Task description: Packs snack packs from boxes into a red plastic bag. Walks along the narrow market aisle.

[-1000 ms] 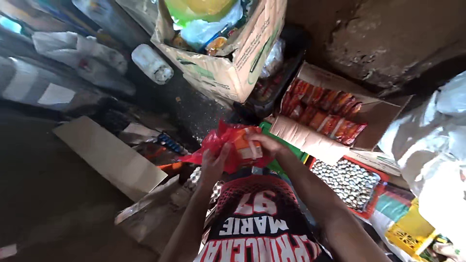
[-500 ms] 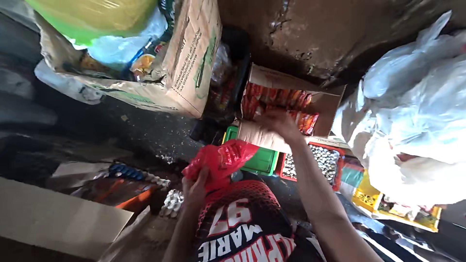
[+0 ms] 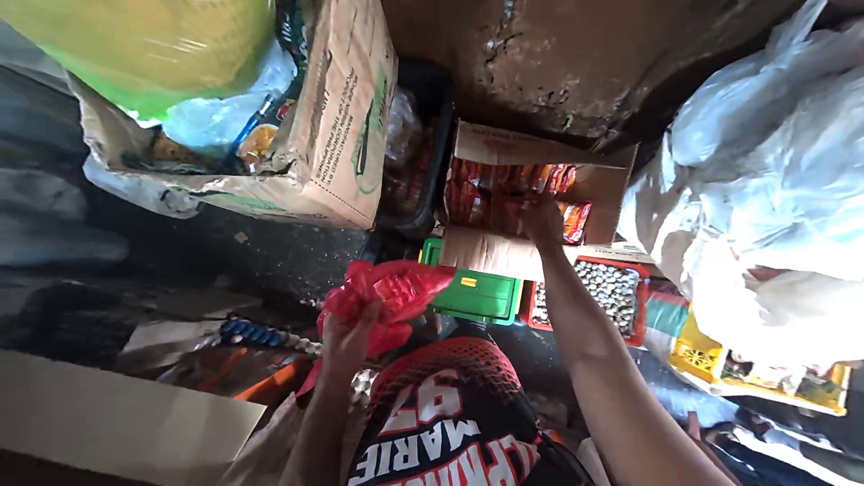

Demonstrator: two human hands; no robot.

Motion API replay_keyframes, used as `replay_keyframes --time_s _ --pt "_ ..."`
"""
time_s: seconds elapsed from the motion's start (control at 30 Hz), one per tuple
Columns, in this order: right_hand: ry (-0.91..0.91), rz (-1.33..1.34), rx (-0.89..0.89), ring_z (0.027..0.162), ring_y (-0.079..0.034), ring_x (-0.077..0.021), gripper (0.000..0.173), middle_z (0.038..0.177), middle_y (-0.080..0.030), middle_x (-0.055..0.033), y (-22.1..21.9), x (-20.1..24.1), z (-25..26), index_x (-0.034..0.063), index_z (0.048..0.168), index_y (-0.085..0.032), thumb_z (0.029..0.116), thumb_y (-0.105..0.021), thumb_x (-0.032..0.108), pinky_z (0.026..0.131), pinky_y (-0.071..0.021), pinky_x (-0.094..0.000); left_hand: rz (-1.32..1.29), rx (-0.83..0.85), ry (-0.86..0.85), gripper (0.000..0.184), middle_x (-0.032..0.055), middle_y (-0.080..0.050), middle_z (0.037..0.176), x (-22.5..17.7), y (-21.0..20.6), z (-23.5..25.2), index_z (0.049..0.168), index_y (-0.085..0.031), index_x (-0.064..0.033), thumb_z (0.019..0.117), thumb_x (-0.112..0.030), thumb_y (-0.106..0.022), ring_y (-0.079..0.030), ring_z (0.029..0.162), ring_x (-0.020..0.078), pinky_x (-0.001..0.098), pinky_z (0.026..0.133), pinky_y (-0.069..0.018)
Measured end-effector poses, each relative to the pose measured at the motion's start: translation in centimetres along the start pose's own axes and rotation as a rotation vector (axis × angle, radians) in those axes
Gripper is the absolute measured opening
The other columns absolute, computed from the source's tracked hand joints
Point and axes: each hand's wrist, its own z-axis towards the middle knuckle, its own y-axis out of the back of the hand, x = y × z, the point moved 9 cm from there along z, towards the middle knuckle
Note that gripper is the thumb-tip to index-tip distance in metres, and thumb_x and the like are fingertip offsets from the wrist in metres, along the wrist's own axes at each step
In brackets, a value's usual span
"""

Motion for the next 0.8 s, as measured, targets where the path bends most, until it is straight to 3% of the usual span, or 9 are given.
replay_keyframes --time_s 0.1,0.2,0.33,0.43,0.53,0.63,0.7,0.77,0.8 --pt "0.078 0.232 -0.207 0.099 -0.071 -0.0377 0.071 0.111 -0.072 -0.0178 4.8 -0.4 -2.7 0.0080 0.136 -0.055 0.0861 -0.072 0.055 0.084 -0.0560 -0.0651 -0.033 -0.024 0.019 0.022 0.0048 -0.073 0.101 0.1 0.4 0.1 0.118 -0.062 -0.0011 0.0971 -0.009 -0.065 -0.072 0.093 0.0169 0.0387 0.087 -0.0616" --pt "0.404 0.686 -0.383 0.107 -0.068 -0.0191 0.065 0.119 -0.067 -0.0118 9.2 1.4 -8.5 0.0025 0.136 -0.052 0.0886 -0.080 0.037 0.092 -0.0603 -0.0405 -0.025 -0.005 0.030 0.022 0.0052 -0.073 0.103 -0.4 -0.9 0.4 0.118 -0.064 -0.0024 0.0984 -0.011 -0.065 -0.071 0.095 0.0170 0.0387 0.089 -0.0612" --pt "0.724 0.924 0.020 0.106 -0.068 -0.0205 0.065 0.129 -0.063 -0.0098 7.2 8.0 -20.1 0.0102 0.144 -0.048 0.0872 -0.080 0.013 0.083 -0.0642 -0.0409 0.097 0.012 0.047 0.026 0.0049 -0.073 0.107 -3.0 -3.1 1.0 0.122 -0.064 -0.0046 0.0986 -0.015 -0.066 -0.071 0.099 0.0157 0.0368 0.090 -0.0614" --pt "0.751 0.675 0.452 0.091 -0.072 -0.0181 0.062 0.112 -0.071 -0.0070 -0.2 13.6 -24.0 0.0135 0.135 -0.060 0.0806 -0.088 0.022 0.077 -0.0657 -0.0441 0.041 0.020 -0.082 0.028 0.0057 -0.073 0.106 -5.5 -3.4 1.0 0.124 -0.062 -0.0045 0.0975 -0.013 -0.068 -0.072 0.096 0.0181 0.0396 0.089 -0.0620" --pt "0.676 0.235 0.655 0.101 -0.072 -0.0329 0.071 0.114 -0.072 -0.0162 -6.9 15.8 -24.6 0.0101 0.144 -0.051 0.0908 -0.074 0.051 0.086 -0.0584 -0.0599 0.024 0.039 -0.137 0.031 0.0003 -0.073 0.107 -7.7 -3.1 0.3 0.124 -0.060 -0.0061 0.0945 -0.009 -0.070 -0.071 0.098 0.0134 0.0368 0.092 -0.0606" --pt "0.715 0.147 0.671 0.116 -0.065 -0.0379 0.090 0.135 -0.062 -0.0218 -4.9 16.6 -25.5 0.0084 0.157 -0.036 0.0907 -0.071 0.059 0.096 -0.0538 -0.0622 -0.006 -0.009 -0.091 0.038 0.0024 -0.072 0.109 -6.5 -1.3 0.0 0.126 -0.056 -0.0017 0.0925 -0.008 -0.072 -0.071 0.101 0.0153 0.0391 0.094 -0.0602" --pt "0.712 0.298 0.676 0.112 -0.069 -0.0287 0.073 0.130 -0.068 -0.0137 -0.6 16.1 -24.0 0.0162 0.154 -0.045 0.0935 -0.073 0.048 0.095 -0.0573 -0.0561 -0.051 -0.064 -0.062 0.036 0.0035 -0.072 0.108 -5.1 0.5 -0.3 0.125 -0.056 -0.0004 0.0933 -0.008 -0.071 -0.071 0.100 0.0166 0.0403 0.093 -0.0604" --pt "0.664 0.338 0.471 0.099 -0.073 -0.0206 0.043 0.114 -0.074 -0.0069 3.5 13.4 -17.6 0.0137 0.135 -0.064 0.0972 -0.070 0.032 0.087 -0.0629 -0.0488 -0.076 -0.105 -0.038 0.032 0.0029 -0.073 0.106 -4.4 1.6 -1.0 0.123 -0.058 -0.0016 0.0940 -0.007 -0.070 -0.071 0.098 0.0164 0.0399 0.092 -0.0607" --pt "0.589 0.219 0.326 0.097 -0.074 -0.0244 0.037 0.111 -0.075 -0.0079 4.9 11.0 -13.0 0.0144 0.129 -0.068 0.0966 -0.069 0.031 0.085 -0.0615 -0.0540 -0.085 -0.121 -0.016 0.032 0.0021 -0.073 0.107 -4.2 2.0 -1.6 0.123 -0.059 -0.0029 0.0940 -0.007 -0.070 -0.071 0.098 0.0161 0.0396 0.092 -0.0609"
